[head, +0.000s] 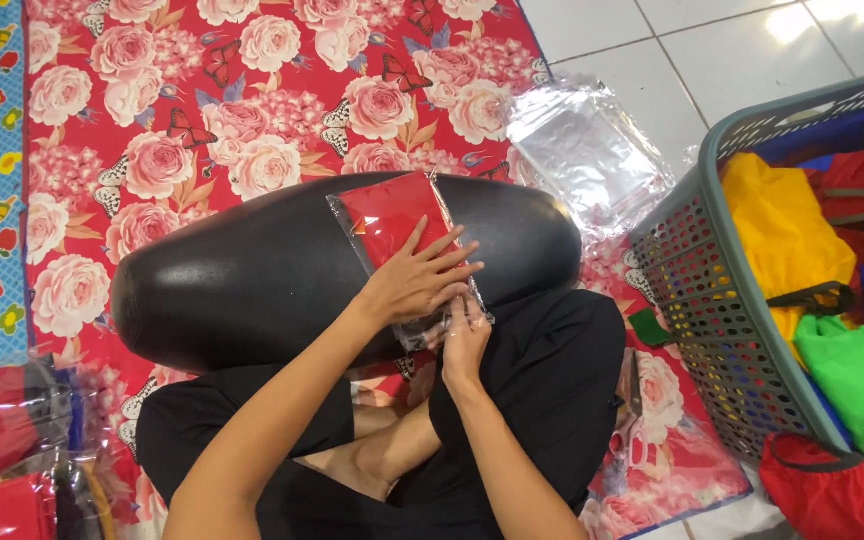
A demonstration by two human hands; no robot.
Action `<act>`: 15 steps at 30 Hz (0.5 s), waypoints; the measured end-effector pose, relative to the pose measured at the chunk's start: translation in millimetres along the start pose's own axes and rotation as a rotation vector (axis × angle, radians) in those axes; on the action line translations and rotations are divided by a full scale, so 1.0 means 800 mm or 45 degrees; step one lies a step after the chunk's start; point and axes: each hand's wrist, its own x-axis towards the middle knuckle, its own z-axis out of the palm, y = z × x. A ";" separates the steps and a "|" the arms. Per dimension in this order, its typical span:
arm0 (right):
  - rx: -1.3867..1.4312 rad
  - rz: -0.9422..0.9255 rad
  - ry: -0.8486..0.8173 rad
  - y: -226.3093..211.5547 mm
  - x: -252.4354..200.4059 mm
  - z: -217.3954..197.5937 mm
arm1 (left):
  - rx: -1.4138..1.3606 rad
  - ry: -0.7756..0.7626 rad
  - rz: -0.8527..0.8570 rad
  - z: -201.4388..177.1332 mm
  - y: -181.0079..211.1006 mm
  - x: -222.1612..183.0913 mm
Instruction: Folding red fabric covers and placing them into individual plastic bags for packaging.
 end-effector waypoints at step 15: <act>0.051 0.145 -0.066 -0.011 -0.027 -0.017 | -0.040 0.109 0.001 0.033 -0.001 -0.014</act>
